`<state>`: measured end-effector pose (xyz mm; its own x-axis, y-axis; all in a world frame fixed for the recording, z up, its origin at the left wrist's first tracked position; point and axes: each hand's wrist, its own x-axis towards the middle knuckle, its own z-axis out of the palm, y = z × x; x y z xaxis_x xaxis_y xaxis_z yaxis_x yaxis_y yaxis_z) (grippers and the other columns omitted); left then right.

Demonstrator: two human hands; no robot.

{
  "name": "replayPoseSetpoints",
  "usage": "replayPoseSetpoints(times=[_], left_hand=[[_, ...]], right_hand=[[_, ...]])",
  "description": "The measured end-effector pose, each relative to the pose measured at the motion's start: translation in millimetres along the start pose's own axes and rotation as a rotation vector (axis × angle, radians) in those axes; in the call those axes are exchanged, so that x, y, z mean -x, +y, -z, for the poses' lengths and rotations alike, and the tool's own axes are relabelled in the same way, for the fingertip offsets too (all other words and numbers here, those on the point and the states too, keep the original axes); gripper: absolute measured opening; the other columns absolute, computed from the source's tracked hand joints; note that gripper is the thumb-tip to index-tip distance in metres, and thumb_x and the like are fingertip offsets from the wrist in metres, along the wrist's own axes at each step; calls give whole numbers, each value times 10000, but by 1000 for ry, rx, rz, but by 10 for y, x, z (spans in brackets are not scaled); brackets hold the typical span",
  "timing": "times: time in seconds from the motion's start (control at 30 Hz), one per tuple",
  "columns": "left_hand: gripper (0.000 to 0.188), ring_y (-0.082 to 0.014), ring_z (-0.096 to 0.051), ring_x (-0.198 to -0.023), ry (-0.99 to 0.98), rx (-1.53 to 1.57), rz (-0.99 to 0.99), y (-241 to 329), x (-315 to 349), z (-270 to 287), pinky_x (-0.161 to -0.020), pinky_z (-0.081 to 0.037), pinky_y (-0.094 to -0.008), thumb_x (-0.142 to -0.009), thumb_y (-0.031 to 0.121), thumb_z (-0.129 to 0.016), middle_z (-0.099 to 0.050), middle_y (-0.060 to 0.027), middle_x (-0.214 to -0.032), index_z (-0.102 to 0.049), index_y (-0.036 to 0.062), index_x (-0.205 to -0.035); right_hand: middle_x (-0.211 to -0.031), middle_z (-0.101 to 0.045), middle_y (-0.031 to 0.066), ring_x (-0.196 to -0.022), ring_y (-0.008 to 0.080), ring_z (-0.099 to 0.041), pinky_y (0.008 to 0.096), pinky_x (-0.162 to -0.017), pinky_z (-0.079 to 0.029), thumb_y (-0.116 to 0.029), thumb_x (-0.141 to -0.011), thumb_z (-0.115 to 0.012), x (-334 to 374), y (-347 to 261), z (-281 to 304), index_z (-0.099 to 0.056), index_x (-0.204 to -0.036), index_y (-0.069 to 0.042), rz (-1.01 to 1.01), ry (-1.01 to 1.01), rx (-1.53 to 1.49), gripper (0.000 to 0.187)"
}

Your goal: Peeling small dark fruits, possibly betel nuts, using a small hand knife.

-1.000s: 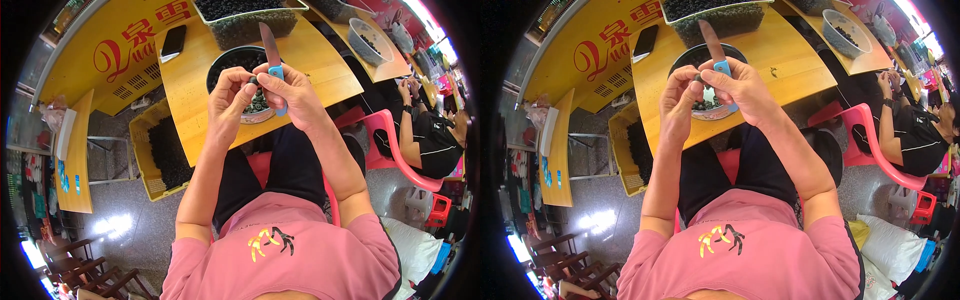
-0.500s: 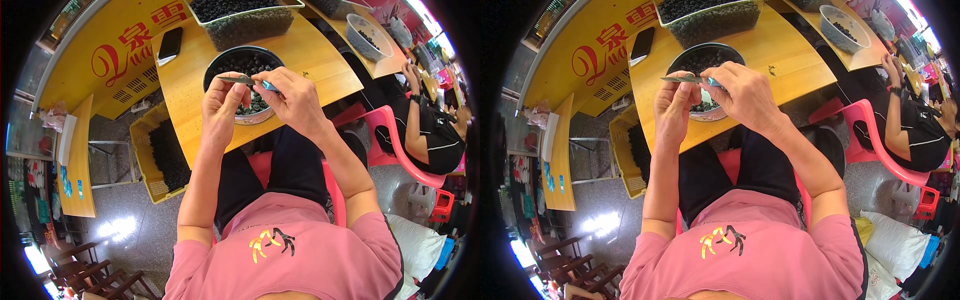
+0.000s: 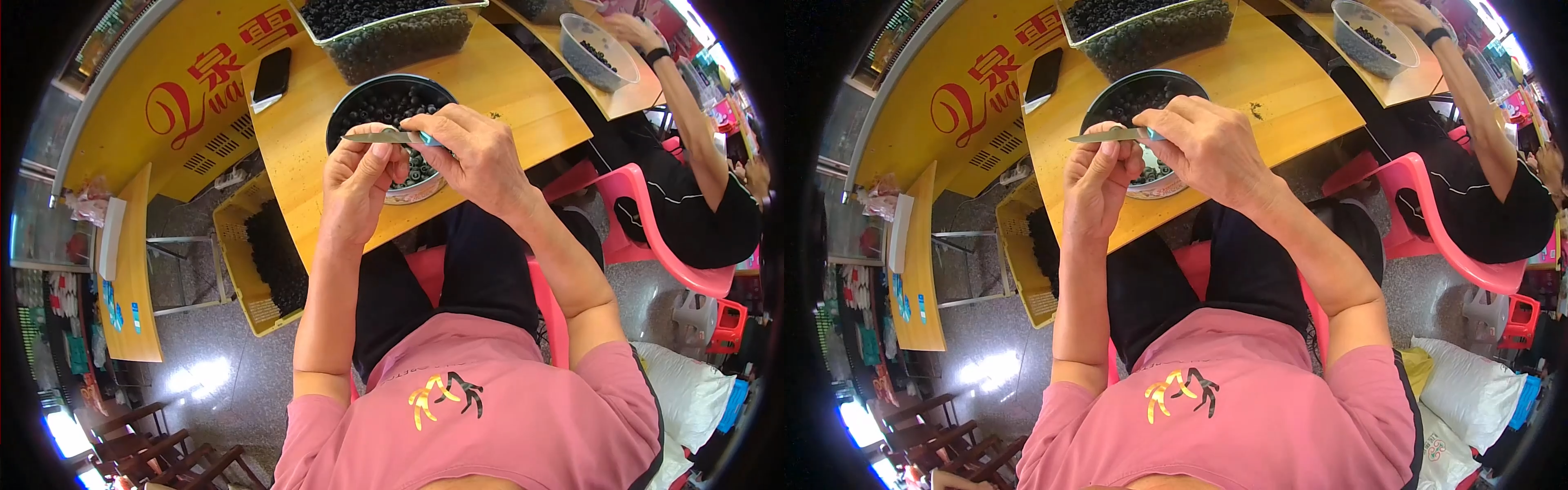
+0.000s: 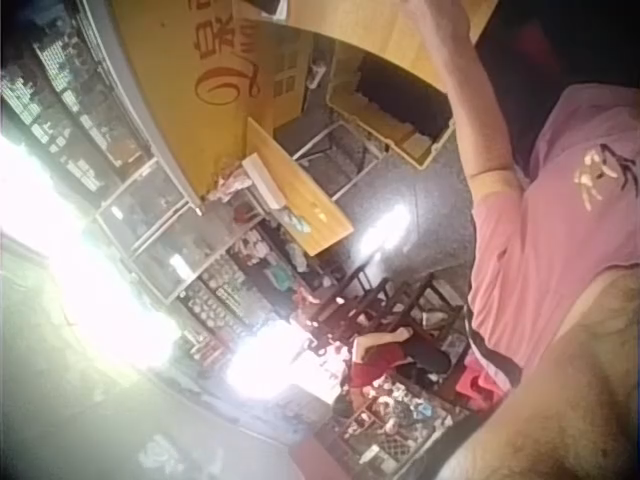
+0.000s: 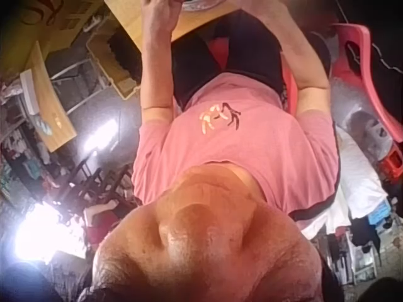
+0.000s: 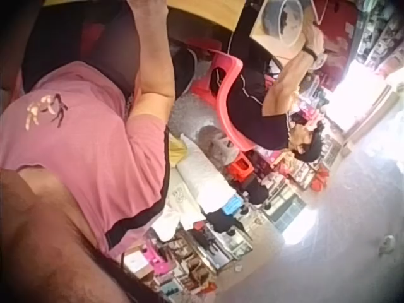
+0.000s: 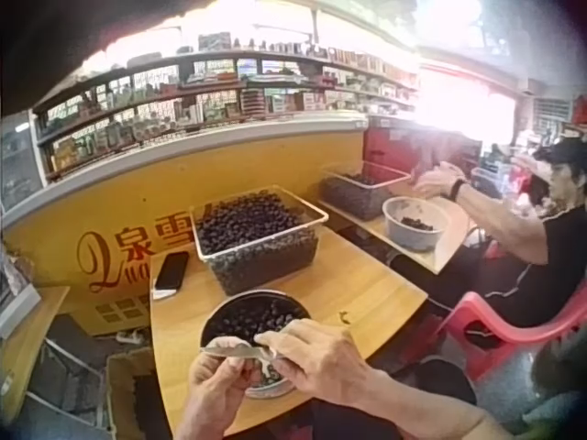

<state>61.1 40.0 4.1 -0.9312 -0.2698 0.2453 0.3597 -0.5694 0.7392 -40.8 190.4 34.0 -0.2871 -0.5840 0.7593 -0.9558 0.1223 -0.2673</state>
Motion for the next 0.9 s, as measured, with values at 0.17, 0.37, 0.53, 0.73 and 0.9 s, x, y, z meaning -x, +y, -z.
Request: replayPoseSetpoints(times=[0.17, 0.37, 0.53, 0.73, 0.9], left_hand=[[165, -142, -587, -754, -62, -3, 38, 76, 36, -6, -685, -472, -251, -941, 124, -627, -615, -61, -854, -585, 13, -1056], [164, -123, -599, -721, 16, -162, 41, 61, 16, -65, -681, -468, -240, -925, 117, -653, -643, -64, -858, -603, 13, -1040], [156, -114, -635, -813, 61, -337, -96, 5, 40, -115, -745, -517, -239, -894, 24, -667, -663, -51, -923, -601, 9, -1034], [166, -114, -640, -835, 24, -357, -179, 18, 40, -143, -778, -528, -245, -887, 0, -664, -672, -60, -959, -599, 0, -1040], [168, -106, -636, -822, 48, -414, -186, 63, 52, -93, -746, -514, -231, -901, 14, -653, -671, -60, -945, -606, 5, -1062]], right_hand=[[-821, -637, 102, -695, 286, -630, 338, -597, -504, -127, -838, -690, 16, 88, -26, -680, -1004, -65, -137, -74, 156, 178], [-813, -651, 14, -709, 98, -613, 261, -639, -492, -238, -908, -687, -16, 9, 75, -672, -982, -16, -615, -110, -524, 235], [-804, -630, -31, -749, 33, -567, 203, -654, -467, -268, -920, -684, -32, -64, 68, -676, -960, -21, -692, -176, -824, 250], [-790, -652, 25, -722, 58, -591, 206, -630, -470, -264, -935, -662, -88, -172, 106, -648, -881, 3, -799, -138, -1106, 272], [-800, -653, 25, -752, 62, -593, 214, -665, -475, -242, -945, -647, -80, -193, 72, -648, -880, 1, -831, -154, -1148, 251]])
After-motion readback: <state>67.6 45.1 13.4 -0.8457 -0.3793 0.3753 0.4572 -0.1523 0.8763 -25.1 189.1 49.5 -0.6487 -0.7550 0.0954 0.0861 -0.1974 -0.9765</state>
